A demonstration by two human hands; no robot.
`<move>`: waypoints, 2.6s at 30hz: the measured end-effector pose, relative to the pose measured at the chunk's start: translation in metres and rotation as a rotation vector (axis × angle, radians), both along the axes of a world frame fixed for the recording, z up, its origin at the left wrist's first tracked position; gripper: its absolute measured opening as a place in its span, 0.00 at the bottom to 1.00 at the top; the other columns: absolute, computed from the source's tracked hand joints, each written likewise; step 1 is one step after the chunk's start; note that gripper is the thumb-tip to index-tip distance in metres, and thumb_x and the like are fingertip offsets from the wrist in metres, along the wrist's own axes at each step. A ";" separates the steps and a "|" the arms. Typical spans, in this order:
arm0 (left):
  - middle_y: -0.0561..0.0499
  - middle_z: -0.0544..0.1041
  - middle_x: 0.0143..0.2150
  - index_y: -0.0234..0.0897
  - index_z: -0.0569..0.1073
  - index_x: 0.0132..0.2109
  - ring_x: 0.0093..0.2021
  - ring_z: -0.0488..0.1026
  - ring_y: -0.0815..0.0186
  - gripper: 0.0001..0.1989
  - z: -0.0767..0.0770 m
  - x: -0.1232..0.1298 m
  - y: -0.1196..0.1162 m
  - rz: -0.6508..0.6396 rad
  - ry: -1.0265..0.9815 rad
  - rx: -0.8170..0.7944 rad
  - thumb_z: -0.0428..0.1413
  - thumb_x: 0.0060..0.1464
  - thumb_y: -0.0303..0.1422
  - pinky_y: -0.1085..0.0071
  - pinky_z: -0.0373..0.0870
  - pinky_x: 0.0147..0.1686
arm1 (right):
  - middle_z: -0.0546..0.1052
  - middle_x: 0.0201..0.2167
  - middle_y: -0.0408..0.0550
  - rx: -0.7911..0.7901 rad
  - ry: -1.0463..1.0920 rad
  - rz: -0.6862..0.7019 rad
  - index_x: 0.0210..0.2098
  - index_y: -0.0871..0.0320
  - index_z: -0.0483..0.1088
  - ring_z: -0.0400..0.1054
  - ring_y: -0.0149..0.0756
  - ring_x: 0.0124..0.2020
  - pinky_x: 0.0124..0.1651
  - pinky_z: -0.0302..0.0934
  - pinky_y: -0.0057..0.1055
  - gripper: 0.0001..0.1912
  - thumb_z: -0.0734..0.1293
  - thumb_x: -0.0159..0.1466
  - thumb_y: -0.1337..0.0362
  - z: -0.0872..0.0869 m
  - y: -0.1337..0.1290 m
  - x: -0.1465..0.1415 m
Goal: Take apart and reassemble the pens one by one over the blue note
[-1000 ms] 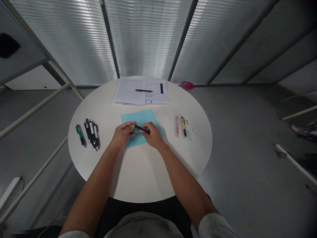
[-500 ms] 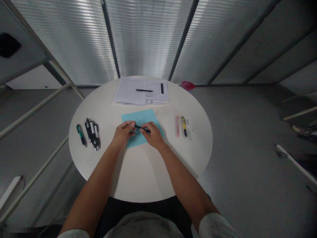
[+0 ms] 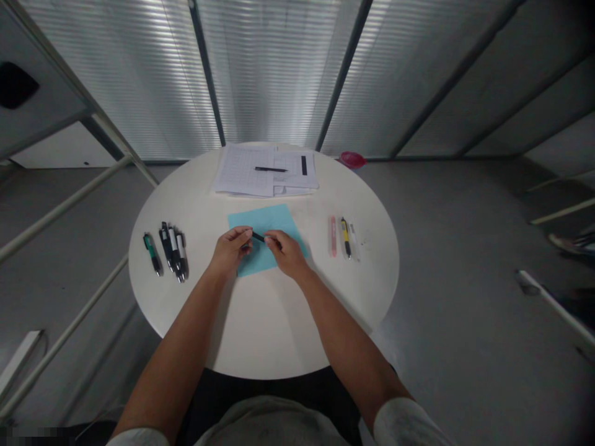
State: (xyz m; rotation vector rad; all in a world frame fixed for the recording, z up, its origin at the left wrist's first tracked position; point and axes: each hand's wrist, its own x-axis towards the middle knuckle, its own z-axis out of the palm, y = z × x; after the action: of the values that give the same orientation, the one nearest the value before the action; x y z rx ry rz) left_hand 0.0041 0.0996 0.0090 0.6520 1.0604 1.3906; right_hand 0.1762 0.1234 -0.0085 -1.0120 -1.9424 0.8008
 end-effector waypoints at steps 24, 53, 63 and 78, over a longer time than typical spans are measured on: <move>0.55 0.69 0.28 0.35 0.77 0.39 0.28 0.68 0.74 0.18 -0.002 -0.007 0.002 0.098 -0.134 0.011 0.70 0.40 0.34 0.76 0.65 0.24 | 0.76 0.33 0.44 -0.078 0.015 -0.037 0.48 0.53 0.65 0.71 0.33 0.34 0.40 0.63 0.31 0.12 0.58 0.69 0.56 -0.001 0.000 0.001; 0.54 0.70 0.30 0.36 0.77 0.39 0.28 0.68 0.75 0.18 -0.001 -0.012 0.003 0.143 -0.189 0.039 0.71 0.38 0.32 0.77 0.62 0.23 | 0.74 0.24 0.38 -0.300 0.281 -0.031 0.46 0.52 0.63 0.61 0.28 0.19 0.25 0.58 0.26 0.16 0.63 0.64 0.49 -0.002 0.001 -0.001; 0.54 0.70 0.28 0.36 0.78 0.37 0.27 0.67 0.74 0.16 -0.002 -0.013 0.003 0.154 -0.190 0.042 0.71 0.39 0.32 0.77 0.62 0.23 | 0.74 0.28 0.40 -0.296 0.390 -0.100 0.40 0.53 0.65 0.63 0.27 0.21 0.24 0.58 0.25 0.15 0.67 0.60 0.51 0.000 0.005 -0.004; 0.49 0.78 0.33 0.37 0.80 0.36 0.30 0.70 0.68 0.13 -0.017 -0.002 -0.001 0.064 0.551 0.166 0.67 0.45 0.39 0.70 0.65 0.32 | 0.68 0.20 0.39 -0.831 1.154 -0.037 0.31 0.54 0.69 0.64 0.30 0.23 0.27 0.61 0.28 0.20 0.65 0.60 0.42 0.021 0.015 0.011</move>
State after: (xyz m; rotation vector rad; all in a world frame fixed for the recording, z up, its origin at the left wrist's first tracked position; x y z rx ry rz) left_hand 0.0020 0.0986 -0.0081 1.1762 1.4112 1.3973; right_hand 0.1867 0.1382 0.0128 -0.7033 -0.5769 1.7359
